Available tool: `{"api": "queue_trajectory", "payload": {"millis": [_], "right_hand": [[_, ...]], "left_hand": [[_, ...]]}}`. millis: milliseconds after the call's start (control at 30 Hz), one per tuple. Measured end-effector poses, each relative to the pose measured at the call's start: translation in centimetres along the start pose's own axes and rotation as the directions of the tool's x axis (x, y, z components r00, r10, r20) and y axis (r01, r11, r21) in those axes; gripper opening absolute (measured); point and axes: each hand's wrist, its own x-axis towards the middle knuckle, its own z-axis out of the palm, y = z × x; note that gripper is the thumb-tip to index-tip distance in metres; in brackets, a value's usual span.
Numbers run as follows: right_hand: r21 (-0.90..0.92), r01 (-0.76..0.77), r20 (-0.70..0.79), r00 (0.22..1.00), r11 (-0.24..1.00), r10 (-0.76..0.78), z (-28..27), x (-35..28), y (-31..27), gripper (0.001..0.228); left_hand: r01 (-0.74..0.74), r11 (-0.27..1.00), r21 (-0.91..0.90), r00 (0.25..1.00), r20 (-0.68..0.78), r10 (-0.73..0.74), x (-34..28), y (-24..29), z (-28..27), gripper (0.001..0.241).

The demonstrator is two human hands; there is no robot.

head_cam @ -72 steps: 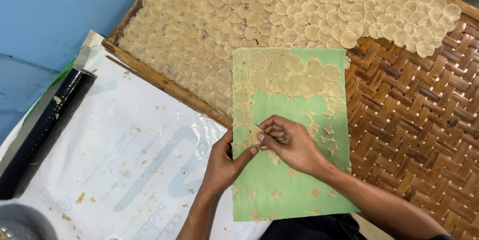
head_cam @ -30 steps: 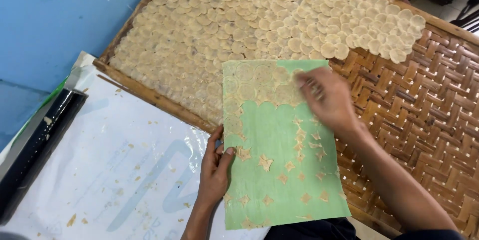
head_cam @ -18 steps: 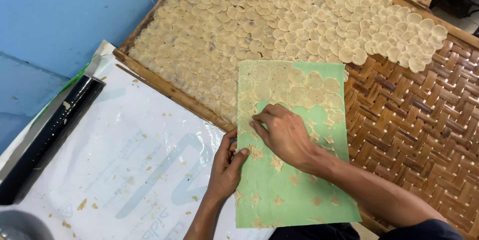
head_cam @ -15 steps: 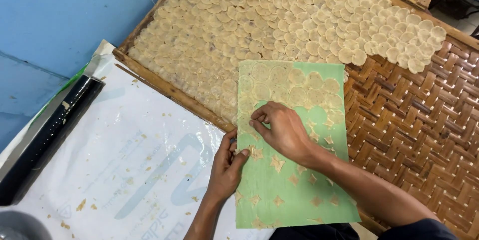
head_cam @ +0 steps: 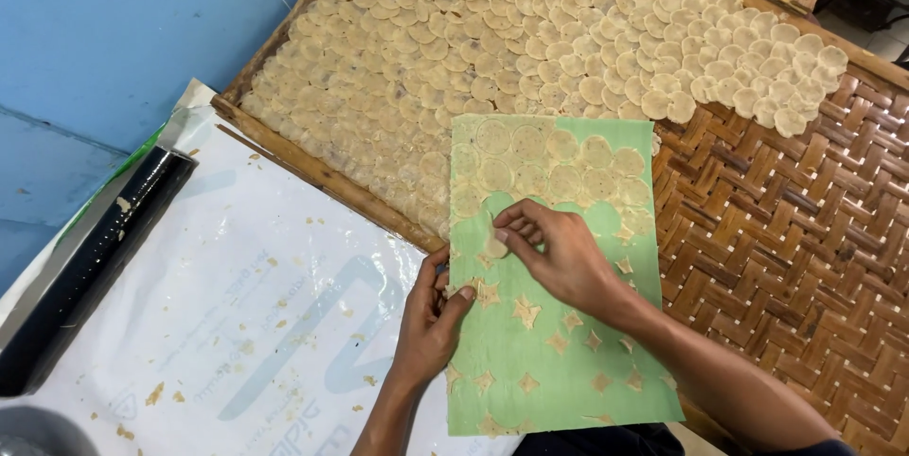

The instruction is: Peel small food discs from a stencil and place them on a drying tray.

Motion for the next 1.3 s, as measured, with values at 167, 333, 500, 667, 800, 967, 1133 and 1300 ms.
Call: {"api": "queue_trajectory", "payload": {"millis": [167,333,500,667,800,967,1133,1300], "right_hand": [[0.077,-0.076,0.202,0.978,0.994,0.059,-1.5,-0.7,2.1,0.025],[0.220,-0.135,0.468,0.884,0.966,0.017,-2.8,-2.2,1.6,0.029],[-0.005,0.002,0.323,0.947,1.000,0.000,-3.4,-2.1,2.3,0.025],[-0.263,-0.134,-0.022,0.991,0.955,0.133,-7.4,-1.3,2.8,0.027],[-0.280,-0.327,-0.270,0.929,0.902,0.253,-10.5,-0.2,4.8,0.025],[-0.423,-0.286,-0.471,0.880,0.860,0.062,-13.4,-0.2,9.4,0.029],[-0.608,-0.296,-0.539,0.836,0.737,-0.108,-15.0,0.1,12.6,0.017],[-0.617,-0.234,-0.617,0.736,0.751,-0.277,-16.1,2.1,15.3,0.010]], "left_hand": [[0.006,1.000,0.022,1.000,-0.005,-0.006,0.0,0.3,0.1,0.055],[-0.004,0.999,0.033,1.000,-0.006,0.004,0.0,0.0,0.1,0.052],[0.024,0.999,0.033,1.000,-0.018,-0.024,-0.1,0.4,0.2,0.050],[0.049,0.998,-0.035,0.999,-0.013,-0.050,-0.1,-0.1,0.0,0.052],[0.049,0.997,-0.063,0.998,-0.028,-0.051,0.0,-0.5,0.0,0.052],[0.033,0.998,-0.058,0.999,-0.017,-0.034,0.1,-1.0,-0.3,0.052],[0.039,0.997,-0.065,0.999,-0.011,-0.040,0.1,-1.1,-0.3,0.053],[0.012,0.996,-0.093,1.000,-0.004,-0.012,0.2,-1.8,-0.5,0.053]]}}
